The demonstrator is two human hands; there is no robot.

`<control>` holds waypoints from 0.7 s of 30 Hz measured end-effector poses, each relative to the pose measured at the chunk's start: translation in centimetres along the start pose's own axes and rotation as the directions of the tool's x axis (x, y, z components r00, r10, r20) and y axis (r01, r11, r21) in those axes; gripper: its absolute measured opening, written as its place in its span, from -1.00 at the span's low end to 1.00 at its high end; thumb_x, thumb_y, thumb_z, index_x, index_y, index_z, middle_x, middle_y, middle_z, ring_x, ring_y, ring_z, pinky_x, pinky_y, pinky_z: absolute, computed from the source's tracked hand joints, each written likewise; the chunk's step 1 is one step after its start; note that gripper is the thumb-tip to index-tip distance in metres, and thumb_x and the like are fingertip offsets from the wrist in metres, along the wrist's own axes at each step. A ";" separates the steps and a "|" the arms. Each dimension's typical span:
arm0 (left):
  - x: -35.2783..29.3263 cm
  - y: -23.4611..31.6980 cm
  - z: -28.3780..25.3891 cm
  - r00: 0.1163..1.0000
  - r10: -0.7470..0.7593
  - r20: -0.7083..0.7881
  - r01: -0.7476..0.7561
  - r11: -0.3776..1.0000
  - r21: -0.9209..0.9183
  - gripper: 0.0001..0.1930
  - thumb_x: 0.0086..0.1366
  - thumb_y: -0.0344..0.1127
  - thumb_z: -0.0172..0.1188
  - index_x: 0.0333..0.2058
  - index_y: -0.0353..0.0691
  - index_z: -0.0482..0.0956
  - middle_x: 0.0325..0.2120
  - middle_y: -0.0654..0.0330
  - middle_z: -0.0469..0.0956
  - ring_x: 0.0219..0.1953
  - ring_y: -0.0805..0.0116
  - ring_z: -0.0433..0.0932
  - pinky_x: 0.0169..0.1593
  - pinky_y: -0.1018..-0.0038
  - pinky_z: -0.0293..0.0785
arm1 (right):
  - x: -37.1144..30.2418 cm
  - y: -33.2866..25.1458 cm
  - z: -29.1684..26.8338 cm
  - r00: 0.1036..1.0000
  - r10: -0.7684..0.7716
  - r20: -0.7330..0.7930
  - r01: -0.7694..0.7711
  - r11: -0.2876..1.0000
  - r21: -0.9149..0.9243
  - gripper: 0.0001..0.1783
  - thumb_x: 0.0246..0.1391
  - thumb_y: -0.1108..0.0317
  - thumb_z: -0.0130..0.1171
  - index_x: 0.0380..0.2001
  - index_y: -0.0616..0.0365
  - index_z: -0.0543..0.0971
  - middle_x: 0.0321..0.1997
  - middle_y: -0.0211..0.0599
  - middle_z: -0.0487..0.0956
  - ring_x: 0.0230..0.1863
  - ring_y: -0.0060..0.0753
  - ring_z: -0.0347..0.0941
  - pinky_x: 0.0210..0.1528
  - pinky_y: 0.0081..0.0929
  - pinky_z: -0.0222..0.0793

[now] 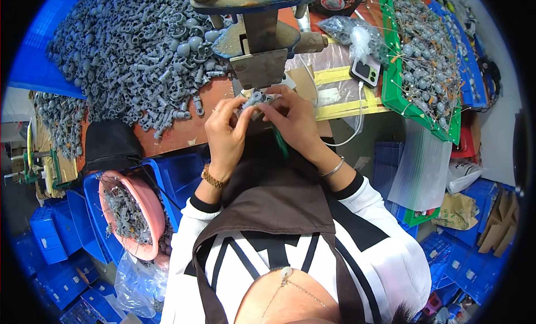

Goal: Assembling small metal and plastic components using a manual press machine.

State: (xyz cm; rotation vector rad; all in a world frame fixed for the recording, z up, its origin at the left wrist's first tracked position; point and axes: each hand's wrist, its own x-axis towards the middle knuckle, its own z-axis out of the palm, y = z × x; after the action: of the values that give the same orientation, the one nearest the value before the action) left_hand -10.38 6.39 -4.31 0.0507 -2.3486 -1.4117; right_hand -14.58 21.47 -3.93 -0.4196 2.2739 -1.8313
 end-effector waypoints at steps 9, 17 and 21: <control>2.4 -0.3 -0.5 0.994 0.096 0.048 -0.102 0.985 0.136 -0.78 -0.01 -0.46 0.37 -0.31 -0.21 0.65 -0.58 0.24 0.40 -0.61 0.46 0.29 -0.54 0.52 0.20 | 0.3 -0.3 -1.3 0.937 -0.328 -0.121 0.210 0.804 -0.556 -0.75 0.06 0.38 0.19 -0.17 0.18 0.51 -0.54 -0.18 0.60 -0.45 -0.24 0.57 -0.35 -0.50 0.38; 3.3 0.1 -0.4 0.961 0.175 0.213 -0.209 0.966 0.150 -0.76 -0.07 -0.48 0.38 -0.34 -0.18 0.66 -0.57 0.20 0.40 -0.56 0.34 0.39 -0.47 0.44 0.31 | 15.4 -5.0 -11.0 0.988 -0.147 -0.054 0.153 0.842 0.517 -0.70 0.20 0.28 0.06 -0.16 0.33 0.50 -0.33 -0.39 0.58 -0.34 -0.58 0.48 -0.25 -0.61 0.38; 2.2 0.2 0.0 0.983 0.154 0.102 -0.173 0.962 0.210 -0.80 -0.03 -0.47 0.35 -0.35 -0.20 0.65 -0.52 0.14 0.45 -0.50 0.24 0.45 -0.42 0.39 0.33 | 10.1 -14.4 -8.4 0.847 -0.497 -0.188 0.529 0.824 0.203 -0.64 0.20 0.27 0.08 -0.02 0.27 0.49 -0.22 -0.40 0.58 -0.26 -0.55 0.50 -0.17 -0.58 0.41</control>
State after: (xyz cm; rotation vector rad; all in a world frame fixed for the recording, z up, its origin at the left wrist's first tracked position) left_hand -12.35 5.98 -3.44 -0.1423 -2.5038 -1.0944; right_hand -25.39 22.94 12.20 -0.9798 2.0990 -2.4263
